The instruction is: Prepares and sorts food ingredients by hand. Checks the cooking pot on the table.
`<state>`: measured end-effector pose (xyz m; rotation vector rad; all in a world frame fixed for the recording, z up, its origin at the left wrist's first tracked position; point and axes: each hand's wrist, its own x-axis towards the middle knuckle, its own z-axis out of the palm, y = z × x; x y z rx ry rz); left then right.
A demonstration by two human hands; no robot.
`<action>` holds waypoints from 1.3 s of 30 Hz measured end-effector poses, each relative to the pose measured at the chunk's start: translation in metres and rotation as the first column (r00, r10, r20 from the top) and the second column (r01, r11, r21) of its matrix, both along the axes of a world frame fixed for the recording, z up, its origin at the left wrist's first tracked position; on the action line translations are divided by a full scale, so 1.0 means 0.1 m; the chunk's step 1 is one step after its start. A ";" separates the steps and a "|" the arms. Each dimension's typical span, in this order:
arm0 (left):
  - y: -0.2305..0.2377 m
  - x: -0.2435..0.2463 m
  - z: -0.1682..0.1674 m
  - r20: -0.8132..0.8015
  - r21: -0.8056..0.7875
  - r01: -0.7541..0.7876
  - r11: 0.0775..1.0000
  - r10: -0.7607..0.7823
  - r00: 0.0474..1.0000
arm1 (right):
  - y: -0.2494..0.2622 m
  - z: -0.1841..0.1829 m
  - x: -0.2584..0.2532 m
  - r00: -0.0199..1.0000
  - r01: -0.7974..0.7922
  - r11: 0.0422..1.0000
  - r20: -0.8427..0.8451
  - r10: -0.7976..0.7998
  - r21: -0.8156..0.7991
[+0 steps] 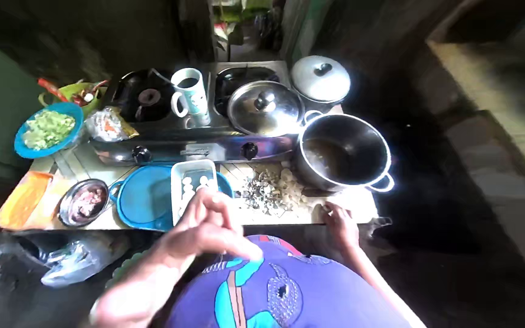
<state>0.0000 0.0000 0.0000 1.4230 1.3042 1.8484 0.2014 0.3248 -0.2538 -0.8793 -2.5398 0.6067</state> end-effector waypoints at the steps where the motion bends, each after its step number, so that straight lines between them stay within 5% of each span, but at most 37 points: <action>1: 0.00 -0.09 -0.20 0.028 -0.002 0.002 1.000 -0.002 1.000 | 0.02 -0.01 0.01 0.998 0.015 0.999 -0.055 -0.013 0.032; 3: -0.01 -0.14 -0.53 0.128 -0.058 -0.053 0.997 0.061 0.990 | 0.06 0.01 -0.01 0.982 0.039 0.992 -0.187 -0.015 0.122; 7: -0.12 -0.15 -0.99 0.271 -0.169 -0.074 0.983 0.119 0.955 | 0.06 0.11 -0.02 0.986 0.088 0.980 0.156 -0.060 -0.179; 9: -0.08 -0.15 -1.08 0.306 -0.196 -0.101 0.975 0.159 0.939 | 0.04 0.19 -0.05 0.997 0.072 0.994 0.027 -0.070 -0.086; 11: -0.07 -0.16 -1.13 0.276 -0.224 -0.105 0.969 0.166 0.947 | 0.01 0.17 -0.08 0.999 0.050 0.998 -0.007 -0.049 0.034; 14: -0.01 -0.17 -1.19 0.253 -0.264 -0.091 0.960 0.160 0.954 | 0.05 0.16 -0.12 0.949 0.110 0.983 0.309 -0.060 -0.149; 18: 0.08 -0.16 -1.24 0.235 -0.253 -0.046 0.966 0.108 0.966 | 0.00 0.18 -0.13 0.992 0.068 0.998 0.109 -0.069 0.013; 20: 0.10 -0.16 -1.29 0.254 -0.267 -0.044 0.963 0.114 0.960 | 0.04 0.13 -0.15 0.947 0.131 0.984 0.308 -0.088 -0.121; 24: 0.15 -0.12 -1.36 0.289 -0.299 -0.046 0.953 0.136 0.948 | 0.16 0.17 -0.22 0.900 0.167 0.964 0.432 -0.063 -0.207; 26: 0.14 -0.12 -1.39 0.289 -0.310 -0.041 0.950 0.135 0.948 | 0.08 0.22 -0.20 0.936 0.146 0.968 0.344 -0.069 -0.204; 29: 0.14 -0.13 -1.42 0.294 -0.315 -0.067 0.947 0.165 0.942 | -0.03 0.19 -0.17 0.999 0.049 0.999 -0.014 -0.049 0.012; 32: 0.13 -0.12 -1.44 0.292 -0.335 -0.086 0.938 0.190 0.937 | 0.00 0.13 -0.17 0.968 0.023 0.996 0.250 0.001 -0.090; 36: 0.15 -0.12 -1.41 0.227 -0.341 -0.123 0.932 0.209 0.951 | -0.06 0.17 -0.24 0.994 -0.022 0.994 0.113 0.009 0.109; 39: 0.11 -0.12 -1.46 0.211 -0.366 -0.138 0.920 0.227 0.951 | -0.04 0.15 -0.27 0.917 0.018 0.995 0.397 0.023 -0.100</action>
